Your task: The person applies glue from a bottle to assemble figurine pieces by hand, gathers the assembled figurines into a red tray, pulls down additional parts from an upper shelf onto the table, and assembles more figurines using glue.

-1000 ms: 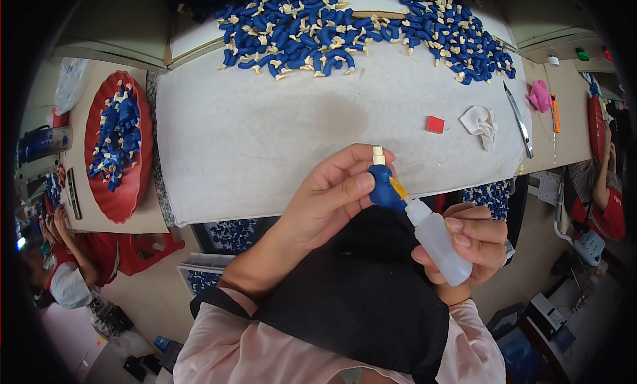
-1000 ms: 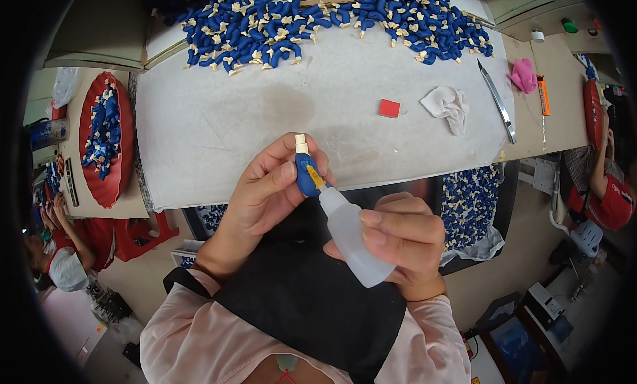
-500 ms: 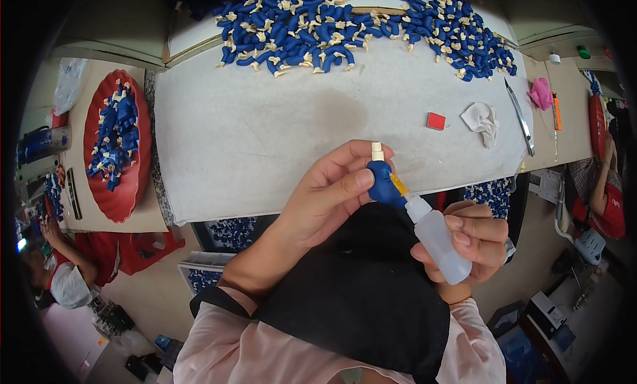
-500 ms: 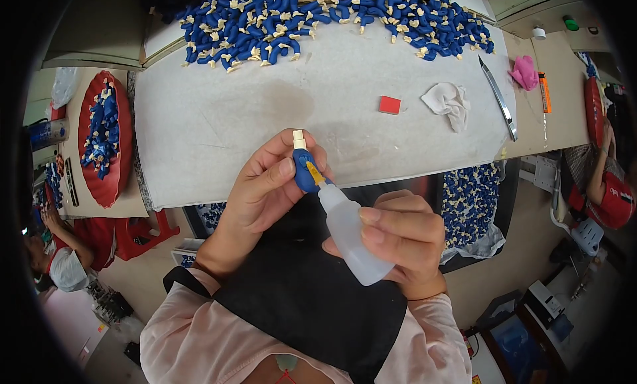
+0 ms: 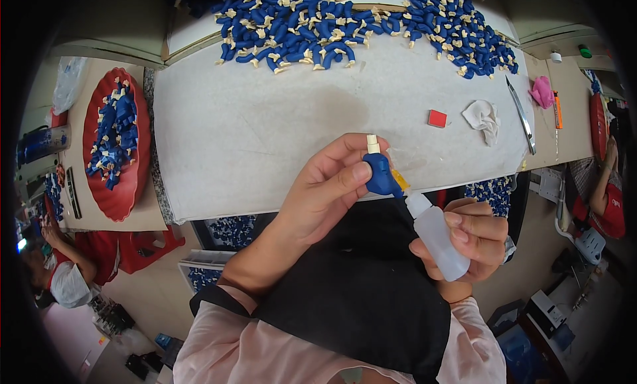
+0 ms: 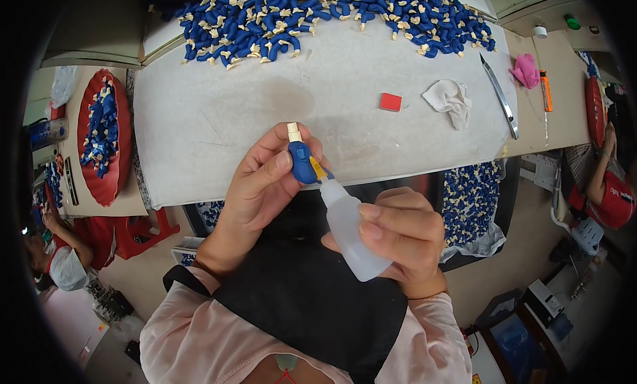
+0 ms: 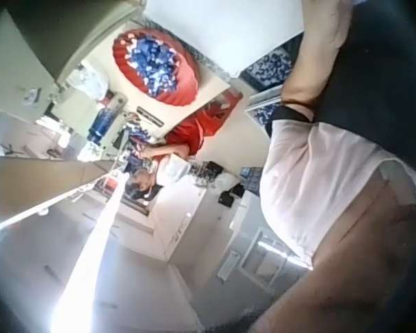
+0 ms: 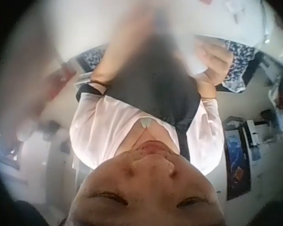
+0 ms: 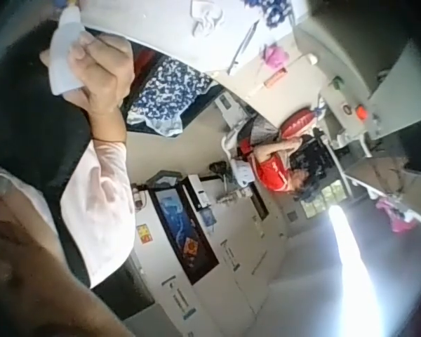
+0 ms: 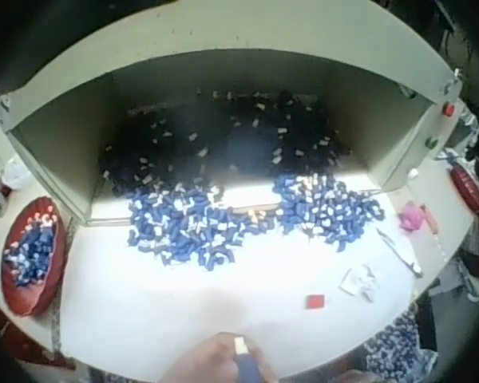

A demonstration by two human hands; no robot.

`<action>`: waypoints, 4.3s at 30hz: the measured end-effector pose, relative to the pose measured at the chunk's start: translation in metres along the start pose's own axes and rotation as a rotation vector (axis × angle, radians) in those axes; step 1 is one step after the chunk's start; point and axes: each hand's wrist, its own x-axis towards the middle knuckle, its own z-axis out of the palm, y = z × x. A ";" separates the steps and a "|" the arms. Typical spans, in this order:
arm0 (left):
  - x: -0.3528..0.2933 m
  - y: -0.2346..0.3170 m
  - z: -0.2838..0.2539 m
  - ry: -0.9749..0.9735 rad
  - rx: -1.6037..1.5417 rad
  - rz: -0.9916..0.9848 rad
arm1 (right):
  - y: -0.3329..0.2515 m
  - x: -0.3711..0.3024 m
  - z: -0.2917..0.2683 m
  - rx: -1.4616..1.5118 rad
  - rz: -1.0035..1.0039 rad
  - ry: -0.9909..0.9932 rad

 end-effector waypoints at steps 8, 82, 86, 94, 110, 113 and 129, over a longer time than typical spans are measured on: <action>0.002 0.000 -0.001 0.024 0.058 0.058 | -0.003 0.001 -0.001 -0.025 0.024 -0.044; 0.013 0.018 -0.013 0.017 -0.133 0.129 | 0.060 0.036 -0.046 0.038 0.563 0.141; 0.010 0.020 -0.006 -0.012 -0.106 0.148 | 0.106 0.054 -0.078 -0.297 0.377 -0.091; 0.000 0.010 -0.012 0.017 -0.101 0.091 | 0.119 0.064 -0.059 -0.717 0.166 -0.468; 0.011 0.003 0.000 -0.095 -0.119 0.027 | 0.025 0.022 0.011 0.416 0.457 0.147; 0.006 0.002 0.000 -0.050 -0.088 0.028 | 0.018 0.014 0.028 0.537 0.551 0.290; 0.002 0.001 0.002 -0.058 0.006 0.027 | 0.019 0.006 0.033 0.469 0.465 0.262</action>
